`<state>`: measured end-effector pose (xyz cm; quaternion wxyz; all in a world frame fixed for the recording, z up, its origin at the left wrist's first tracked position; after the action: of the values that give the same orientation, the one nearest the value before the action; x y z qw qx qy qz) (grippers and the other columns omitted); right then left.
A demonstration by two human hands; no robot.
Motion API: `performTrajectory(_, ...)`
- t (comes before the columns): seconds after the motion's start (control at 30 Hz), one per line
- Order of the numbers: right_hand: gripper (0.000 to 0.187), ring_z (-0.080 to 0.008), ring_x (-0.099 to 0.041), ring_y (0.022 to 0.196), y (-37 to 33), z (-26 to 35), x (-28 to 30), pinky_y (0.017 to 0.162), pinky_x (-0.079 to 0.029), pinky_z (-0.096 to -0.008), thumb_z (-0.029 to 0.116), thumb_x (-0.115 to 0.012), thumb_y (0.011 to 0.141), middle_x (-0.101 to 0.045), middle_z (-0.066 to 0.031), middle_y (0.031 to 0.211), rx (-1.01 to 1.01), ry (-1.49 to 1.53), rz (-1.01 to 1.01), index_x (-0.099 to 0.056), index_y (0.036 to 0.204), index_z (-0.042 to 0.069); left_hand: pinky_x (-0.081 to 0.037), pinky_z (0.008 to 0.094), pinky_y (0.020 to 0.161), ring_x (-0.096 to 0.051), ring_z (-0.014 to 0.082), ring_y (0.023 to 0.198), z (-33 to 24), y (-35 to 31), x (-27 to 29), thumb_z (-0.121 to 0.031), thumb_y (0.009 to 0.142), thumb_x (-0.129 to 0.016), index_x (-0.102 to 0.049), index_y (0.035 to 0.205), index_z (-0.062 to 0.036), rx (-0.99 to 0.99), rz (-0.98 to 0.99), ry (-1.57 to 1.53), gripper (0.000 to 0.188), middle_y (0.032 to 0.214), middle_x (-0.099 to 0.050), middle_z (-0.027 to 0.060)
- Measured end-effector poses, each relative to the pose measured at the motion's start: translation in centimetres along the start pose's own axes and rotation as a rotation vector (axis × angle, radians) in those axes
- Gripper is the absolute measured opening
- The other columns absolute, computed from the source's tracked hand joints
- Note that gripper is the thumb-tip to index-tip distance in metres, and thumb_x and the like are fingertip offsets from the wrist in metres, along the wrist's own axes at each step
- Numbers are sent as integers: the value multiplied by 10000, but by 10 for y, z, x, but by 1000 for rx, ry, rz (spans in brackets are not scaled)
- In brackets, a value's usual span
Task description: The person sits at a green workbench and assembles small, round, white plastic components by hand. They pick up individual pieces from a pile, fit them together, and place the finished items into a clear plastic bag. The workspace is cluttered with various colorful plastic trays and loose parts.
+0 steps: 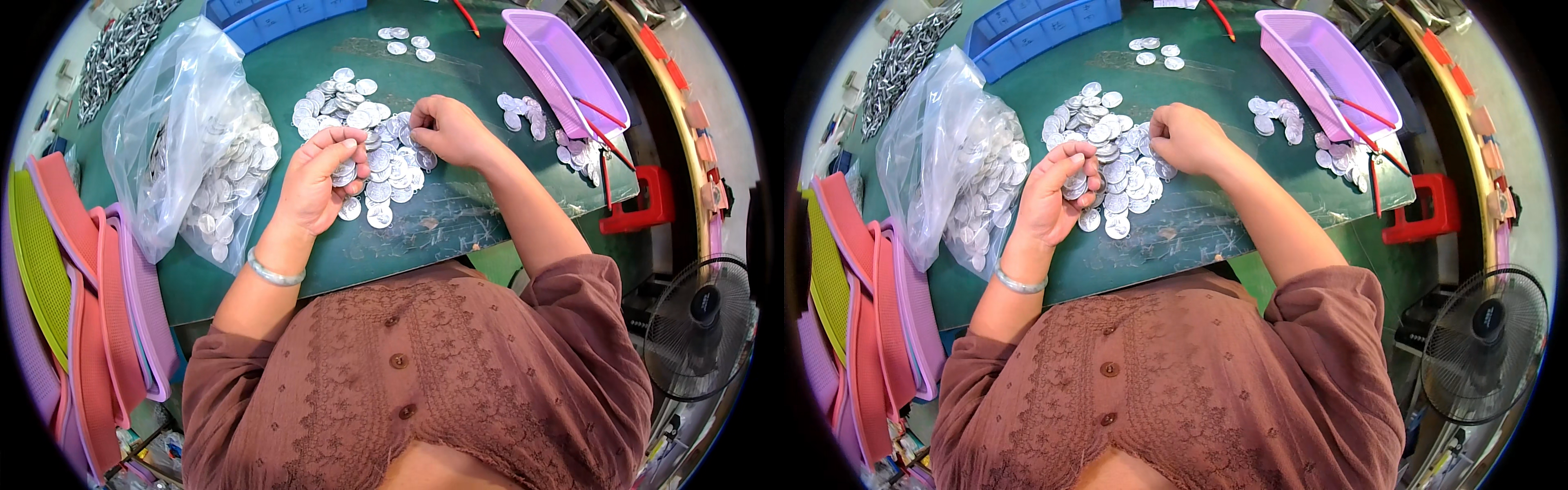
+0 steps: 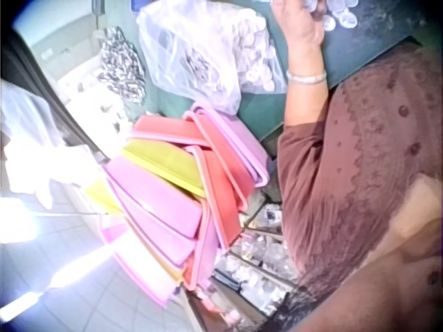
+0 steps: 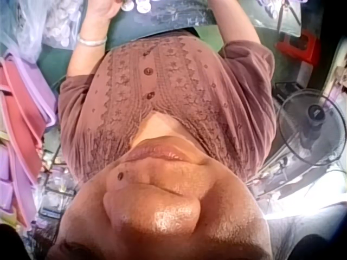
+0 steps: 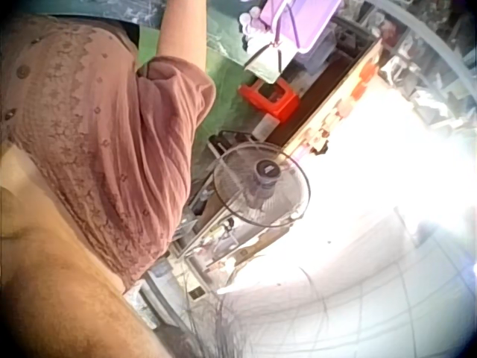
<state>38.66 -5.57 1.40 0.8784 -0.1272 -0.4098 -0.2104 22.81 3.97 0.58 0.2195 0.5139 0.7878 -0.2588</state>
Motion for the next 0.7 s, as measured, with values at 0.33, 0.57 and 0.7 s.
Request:
performTrajectory(0.33,244,-192,-549,683,-8,10,2,607,-441,-302,162,-661,657,-563,-106,766,169,-166,-158,-553,791,-11,-363,184,460,-501,99,616,2,-1,-2,-70,833,-503,-549,914,-22,-28,-16,123,105,715,-518,24)
performTrajectory(0.57,133,-61,-465,601,-5,-2,-1,537,-383,-207,56,-630,672,-516,4,649,34,329,3,-558,773,8,-359,166,453,-505,60,582,-1,-2,-9,-85,788,-574,-572,913,-34,-58,-111,291,135,709,-534,-6)
performTrajectory(0.7,105,-57,-485,629,-12,3,2,565,-392,-198,33,-614,710,-548,7,696,5,560,26,-572,803,6,-349,160,442,-490,52,570,-5,1,-23,-96,796,-581,-563,928,-23,-99,-150,496,152,699,-520,-6)
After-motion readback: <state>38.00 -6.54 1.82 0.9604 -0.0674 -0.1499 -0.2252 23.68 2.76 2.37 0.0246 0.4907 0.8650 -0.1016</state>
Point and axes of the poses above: each hand's wrist, its own y-axis towards the middle knuckle, its own x-axis out of the back of the hand, z = x × y, the point moved 5 cm from there along y, towards the middle knuckle
